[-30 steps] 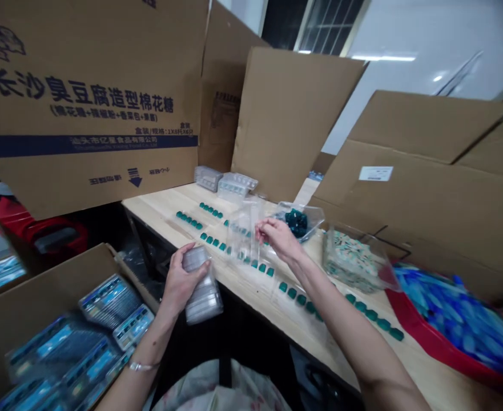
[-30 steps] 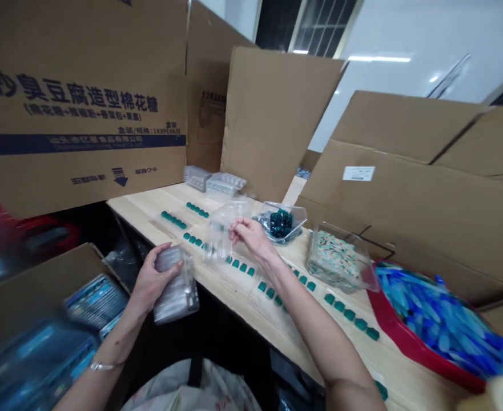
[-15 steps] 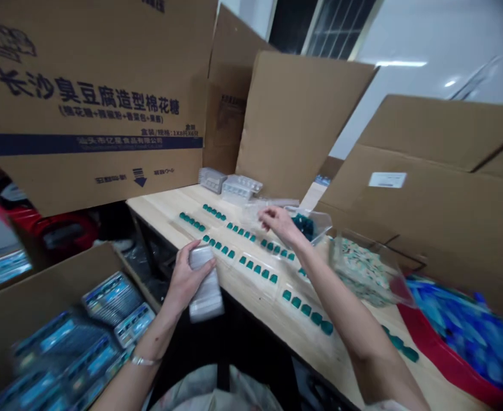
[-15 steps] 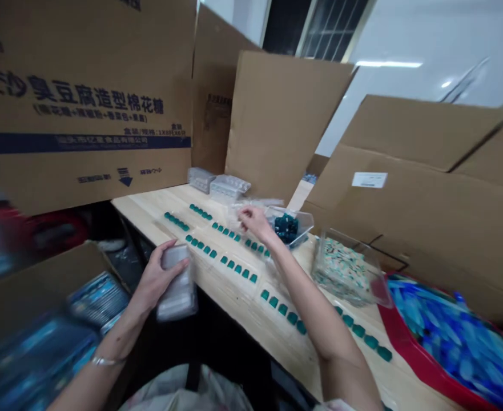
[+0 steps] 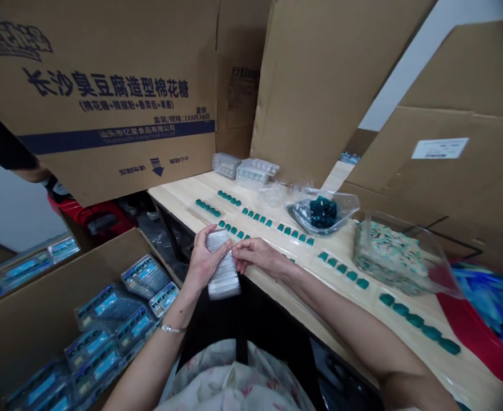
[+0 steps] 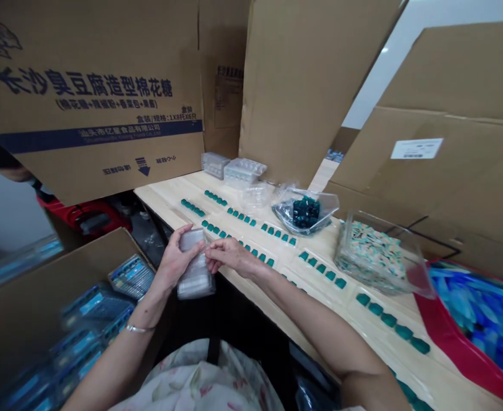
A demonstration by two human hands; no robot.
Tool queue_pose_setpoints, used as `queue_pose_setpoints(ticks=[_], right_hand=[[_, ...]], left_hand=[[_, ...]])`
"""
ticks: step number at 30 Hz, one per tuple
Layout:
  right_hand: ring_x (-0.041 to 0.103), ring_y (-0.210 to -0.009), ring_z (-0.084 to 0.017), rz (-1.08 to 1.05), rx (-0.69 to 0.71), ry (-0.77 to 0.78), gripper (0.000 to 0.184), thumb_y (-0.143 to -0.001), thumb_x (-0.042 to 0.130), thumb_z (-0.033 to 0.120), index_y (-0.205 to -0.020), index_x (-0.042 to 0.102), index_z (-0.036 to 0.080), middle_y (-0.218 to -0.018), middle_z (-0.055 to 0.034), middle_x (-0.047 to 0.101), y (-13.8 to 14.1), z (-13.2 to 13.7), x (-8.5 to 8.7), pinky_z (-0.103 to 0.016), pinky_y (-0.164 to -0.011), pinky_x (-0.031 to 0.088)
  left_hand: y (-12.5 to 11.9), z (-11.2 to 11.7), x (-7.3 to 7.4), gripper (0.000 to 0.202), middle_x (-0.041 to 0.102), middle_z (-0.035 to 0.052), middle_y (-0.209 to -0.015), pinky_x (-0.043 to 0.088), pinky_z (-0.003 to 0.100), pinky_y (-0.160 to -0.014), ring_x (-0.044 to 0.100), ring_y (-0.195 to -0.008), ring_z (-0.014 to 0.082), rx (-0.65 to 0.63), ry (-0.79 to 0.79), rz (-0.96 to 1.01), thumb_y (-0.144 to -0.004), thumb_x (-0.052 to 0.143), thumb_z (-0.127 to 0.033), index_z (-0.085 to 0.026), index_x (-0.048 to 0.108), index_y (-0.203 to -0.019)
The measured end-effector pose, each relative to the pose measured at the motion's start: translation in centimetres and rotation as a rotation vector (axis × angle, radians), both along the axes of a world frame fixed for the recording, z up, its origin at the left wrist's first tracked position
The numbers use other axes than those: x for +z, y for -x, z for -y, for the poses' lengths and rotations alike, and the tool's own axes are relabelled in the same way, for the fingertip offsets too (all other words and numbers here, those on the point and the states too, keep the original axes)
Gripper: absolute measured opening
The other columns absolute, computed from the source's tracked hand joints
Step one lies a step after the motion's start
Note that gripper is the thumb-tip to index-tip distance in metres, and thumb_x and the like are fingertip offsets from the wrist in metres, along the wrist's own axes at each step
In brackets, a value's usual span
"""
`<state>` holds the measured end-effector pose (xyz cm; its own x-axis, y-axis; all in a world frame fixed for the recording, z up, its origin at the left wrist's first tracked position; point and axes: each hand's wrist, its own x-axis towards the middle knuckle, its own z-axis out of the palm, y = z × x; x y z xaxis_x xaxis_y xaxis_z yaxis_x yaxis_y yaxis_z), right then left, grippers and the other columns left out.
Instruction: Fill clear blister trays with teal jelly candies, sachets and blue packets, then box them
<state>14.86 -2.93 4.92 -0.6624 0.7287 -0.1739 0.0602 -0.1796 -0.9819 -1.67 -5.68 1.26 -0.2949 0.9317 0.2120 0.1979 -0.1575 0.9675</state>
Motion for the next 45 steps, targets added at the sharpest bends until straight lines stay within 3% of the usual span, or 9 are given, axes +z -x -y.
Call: queue_pose_setpoints(ticks=[7,17,22,25,31,34,37,42,45], right_hand=[[0.053,-0.046,-0.007,0.021,-0.057,-0.097,0.025,-0.076,0.063,0.037,-0.067,0.059,0.014,-0.054,0.0013,0.06,0.0,0.8,-0.3,-0.019,-0.045,0.041],[0.051,-0.044,-0.008,0.062,-0.098,-0.127,0.017,-0.075,0.061,0.03,-0.068,0.058,0.016,-0.051,0.0025,0.058,0.1,0.6,-1.5,-0.018,-0.042,0.039],[0.048,-0.041,-0.007,0.062,-0.202,-0.12,0.01,-0.072,0.06,0.025,-0.071,0.058,0.016,-0.047,0.0044,0.056,-1.7,0.4,-0.6,-0.018,-0.04,0.036],[0.047,-0.041,-0.007,0.018,-0.297,-0.134,0.008,-0.071,0.058,0.024,-0.071,0.059,0.016,-0.048,0.0041,0.056,-4.2,-2.1,1.4,-0.018,-0.041,0.036],[0.05,-0.05,-0.004,0.024,-0.68,-0.325,0.018,-0.081,0.051,0.021,-0.065,0.054,0.015,-0.055,0.0031,0.054,-10.1,-11.6,6.8,-0.017,-0.051,0.04],[0.045,-0.044,-0.005,0.095,-0.774,-0.36,0.021,-0.085,0.048,0.016,-0.064,0.05,0.017,-0.047,0.0049,0.048,-11.2,-13.9,7.1,-0.017,-0.045,0.035],[0.045,-0.041,-0.006,0.151,-0.688,-0.368,0.012,-0.08,0.058,0.016,-0.069,0.054,0.017,-0.047,0.0057,0.051,-8.7,-12.1,5.3,-0.018,-0.041,0.035],[0.058,-0.05,-0.009,0.108,-0.037,-0.175,0.024,-0.074,0.07,0.036,-0.076,0.059,0.014,-0.062,0.0004,0.063,-1.1,-4.0,1.7,-0.022,-0.049,0.05],[0.058,-0.049,-0.008,0.047,-0.001,-0.088,0.028,-0.074,0.07,0.038,-0.075,0.058,0.013,-0.061,0.0012,0.062,0.7,-1.5,1.0,-0.021,-0.051,0.051]], left_hand=[[-0.1,0.3,0.4,0.056,0.052,0.0082,-0.122,0.039,0.037,-0.099,0.052,-0.113,0.0233,-0.007,-0.013,-0.061,-0.068,0.072,-0.038,-0.021,0.055,-0.118],[-0.3,0.3,0.4,0.054,0.054,0.0079,-0.121,0.039,0.037,-0.099,0.053,-0.112,0.0232,0.007,-0.01,-0.095,-0.067,0.072,-0.036,-0.021,0.055,-0.116],[0.6,0.2,0.7,0.055,0.058,0.007,-0.115,0.044,0.036,-0.092,0.057,-0.102,0.0223,0.024,0.062,-0.016,-0.064,0.074,-0.038,-0.021,0.056,-0.114],[1.0,0.0,0.9,0.058,0.06,0.0057,-0.107,0.048,0.034,-0.084,0.059,-0.095,0.0209,0.037,0.144,0.088,-0.064,0.073,-0.041,-0.021,0.054,-0.114],[0.8,-0.8,1.4,0.062,0.059,0.0057,-0.108,0.048,0.032,-0.082,0.057,-0.094,0.0202,0.037,0.141,0.134,-0.061,0.075,-0.043,-0.021,0.053,-0.115],[0.5,-1.3,1.6,0.062,0.057,0.0065,-0.114,0.047,0.033,-0.085,0.056,-0.099,0.0213,0.027,0.131,0.132,-0.062,0.074,-0.044,-0.021,0.053,-0.115],[0.3,-1.4,1.5,0.06,0.057,0.0067,-0.115,0.045,0.034,-0.088,0.056,-0.101,0.0222,0.036,0.131,0.102,-0.064,0.073,-0.044,-0.02,0.053,-0.115],[0.2,-1.7,1.0,0.055,0.055,0.0075,-0.119,0.04,0.036,-0.097,0.054,-0.109,0.0221,0.031,0.033,0.006,-0.068,0.071,-0.041,-0.02,0.053,-0.116],[0.3,-1.8,0.7,0.057,0.054,0.0087,-0.12,0.041,0.035,-0.094,0.054,-0.107,0.0216,0.032,0.03,-0.002,-0.068,0.071,-0.041,-0.019,0.053,-0.117]])
